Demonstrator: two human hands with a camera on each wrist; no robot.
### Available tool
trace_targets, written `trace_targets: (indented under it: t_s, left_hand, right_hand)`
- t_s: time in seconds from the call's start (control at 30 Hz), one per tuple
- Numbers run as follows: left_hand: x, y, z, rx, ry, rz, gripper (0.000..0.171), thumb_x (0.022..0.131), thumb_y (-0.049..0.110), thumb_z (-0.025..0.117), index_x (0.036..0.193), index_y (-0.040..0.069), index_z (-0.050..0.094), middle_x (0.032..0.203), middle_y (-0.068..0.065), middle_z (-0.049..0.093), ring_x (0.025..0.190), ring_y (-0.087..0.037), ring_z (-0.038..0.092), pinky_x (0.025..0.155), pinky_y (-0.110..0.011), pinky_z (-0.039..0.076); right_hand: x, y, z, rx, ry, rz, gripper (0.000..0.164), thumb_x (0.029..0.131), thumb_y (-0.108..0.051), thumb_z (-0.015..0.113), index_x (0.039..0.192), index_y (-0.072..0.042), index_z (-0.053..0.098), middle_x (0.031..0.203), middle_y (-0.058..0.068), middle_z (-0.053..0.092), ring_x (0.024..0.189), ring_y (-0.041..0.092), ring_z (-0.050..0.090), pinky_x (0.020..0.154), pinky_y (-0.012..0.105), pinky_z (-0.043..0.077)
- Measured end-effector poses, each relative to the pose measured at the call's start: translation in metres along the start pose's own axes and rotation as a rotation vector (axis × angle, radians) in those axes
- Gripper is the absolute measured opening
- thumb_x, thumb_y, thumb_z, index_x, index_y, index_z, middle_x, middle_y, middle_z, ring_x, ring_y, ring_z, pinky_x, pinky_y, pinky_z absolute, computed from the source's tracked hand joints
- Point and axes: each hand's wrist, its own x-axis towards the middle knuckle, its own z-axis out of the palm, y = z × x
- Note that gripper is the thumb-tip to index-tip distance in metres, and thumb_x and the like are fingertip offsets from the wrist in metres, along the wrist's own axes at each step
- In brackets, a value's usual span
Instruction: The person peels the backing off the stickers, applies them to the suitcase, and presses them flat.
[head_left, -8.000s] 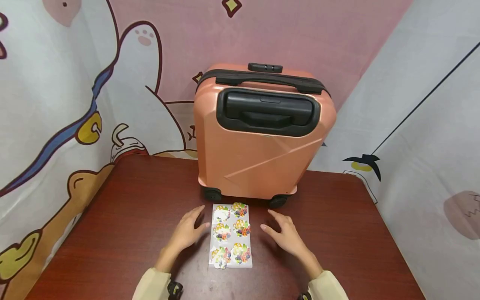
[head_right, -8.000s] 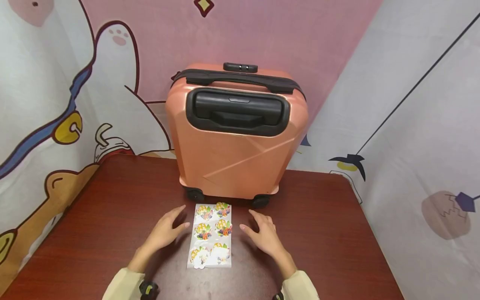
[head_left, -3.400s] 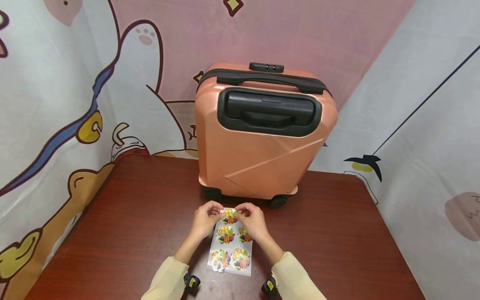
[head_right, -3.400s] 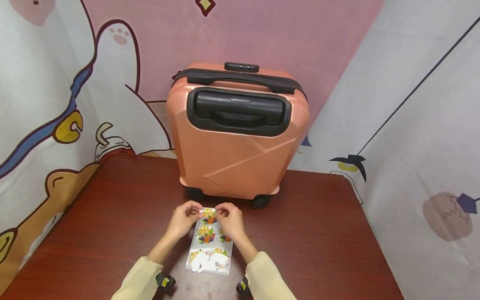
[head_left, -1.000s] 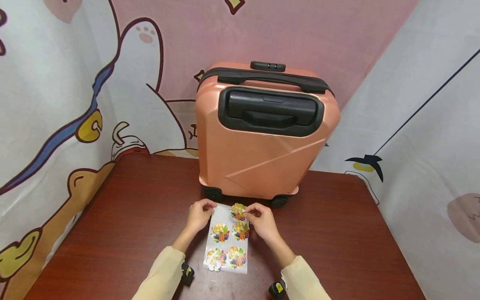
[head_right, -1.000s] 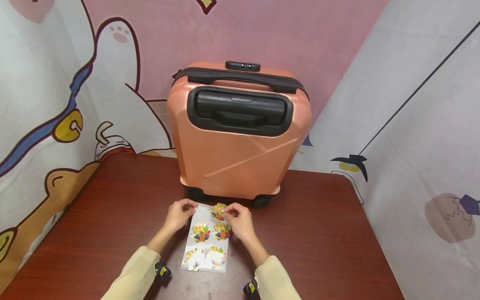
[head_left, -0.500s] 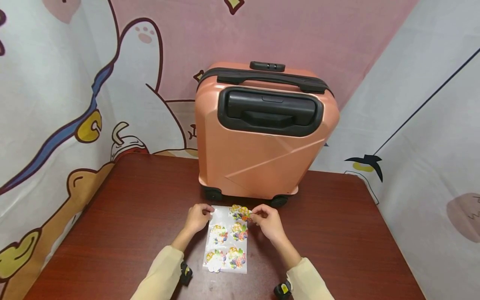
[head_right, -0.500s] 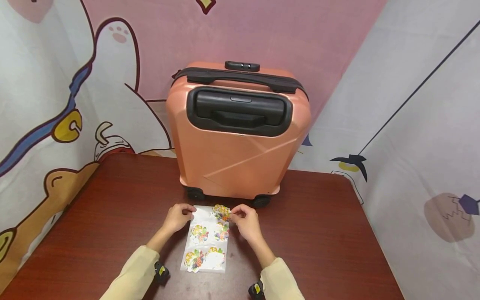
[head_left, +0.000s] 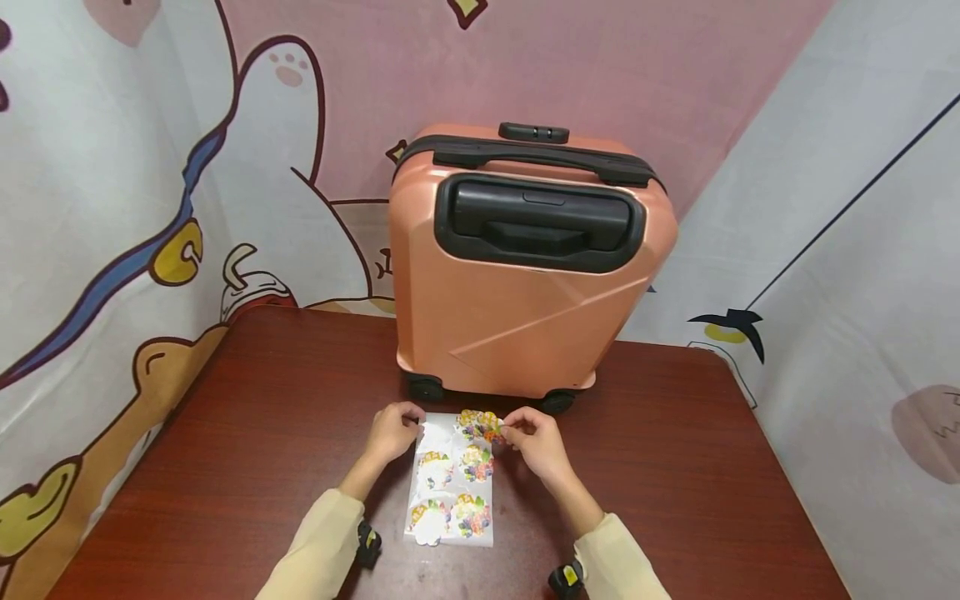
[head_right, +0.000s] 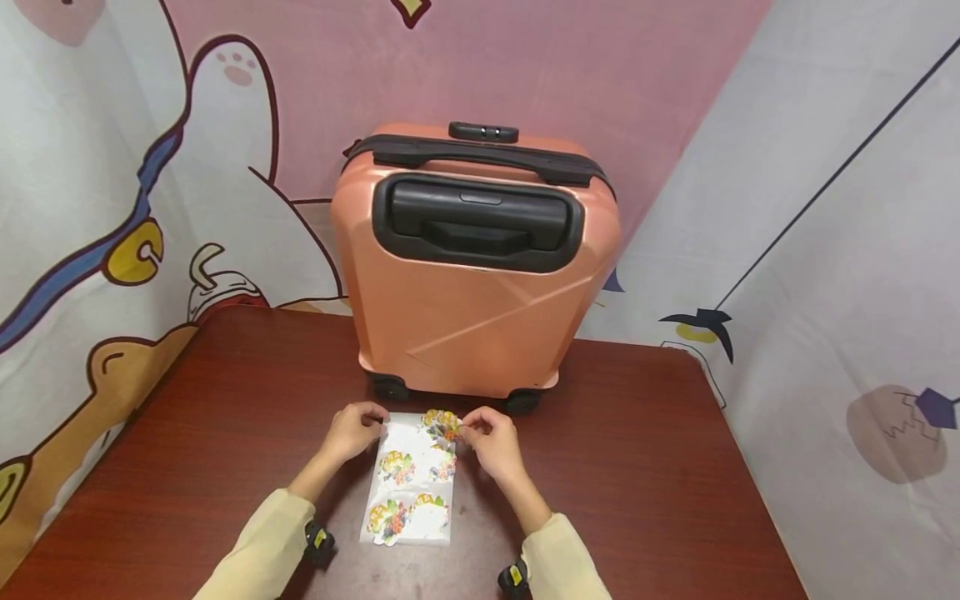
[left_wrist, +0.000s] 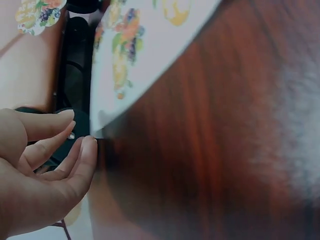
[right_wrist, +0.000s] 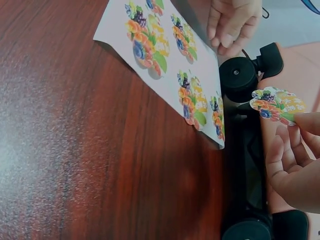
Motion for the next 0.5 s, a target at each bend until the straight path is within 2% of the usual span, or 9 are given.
trace_targets:
  t_s: [0.2,0.3,0.43,0.5]
  left_hand:
    - [0.002,0.019,-0.005,-0.027,0.008,0.046,0.013,0.077,0.004,0.068,0.09,0.001,0.066,0.079,-0.005,0.065,0.073,-0.019,0.061,0.069,-0.034,0.048]
    - [0.001,0.03,-0.006,-0.07,0.0,0.107,0.015,0.077,0.002,0.068,0.092,-0.001,0.065,0.078,-0.005,0.064,0.072,-0.02,0.061,0.068,-0.034,0.049]
    - [-0.002,0.047,-0.005,-0.142,-0.024,0.195,0.013,0.077,-0.001,0.068,0.09,-0.001,0.064,0.08,-0.007,0.064,0.073,-0.021,0.061,0.068,-0.032,0.05]
    - [-0.003,0.054,-0.005,-0.172,-0.043,0.224,0.011,0.078,-0.001,0.068,0.088,0.0,0.064,0.08,-0.007,0.065,0.074,-0.02,0.061,0.068,-0.029,0.051]
  right_hand:
    - [0.001,-0.005,0.001,0.003,-0.011,-0.018,0.005,0.078,0.011,0.06,0.083,0.011,0.059,0.072,0.024,0.058,0.059,0.014,0.054,0.054,0.025,0.046]
    - [0.002,-0.009,0.001,0.008,-0.018,-0.016,0.005,0.078,0.011,0.061,0.084,0.011,0.06,0.072,0.021,0.059,0.059,0.014,0.054,0.054,0.024,0.046]
    - [0.003,-0.015,0.003,0.023,-0.041,-0.02,0.005,0.078,0.012,0.06,0.083,0.012,0.059,0.073,0.026,0.059,0.059,0.013,0.054,0.053,0.021,0.045]
    - [0.006,-0.01,0.004,0.036,-0.047,-0.026,0.005,0.078,0.011,0.062,0.082,0.011,0.06,0.073,0.026,0.059,0.059,0.017,0.056,0.054,0.024,0.046]
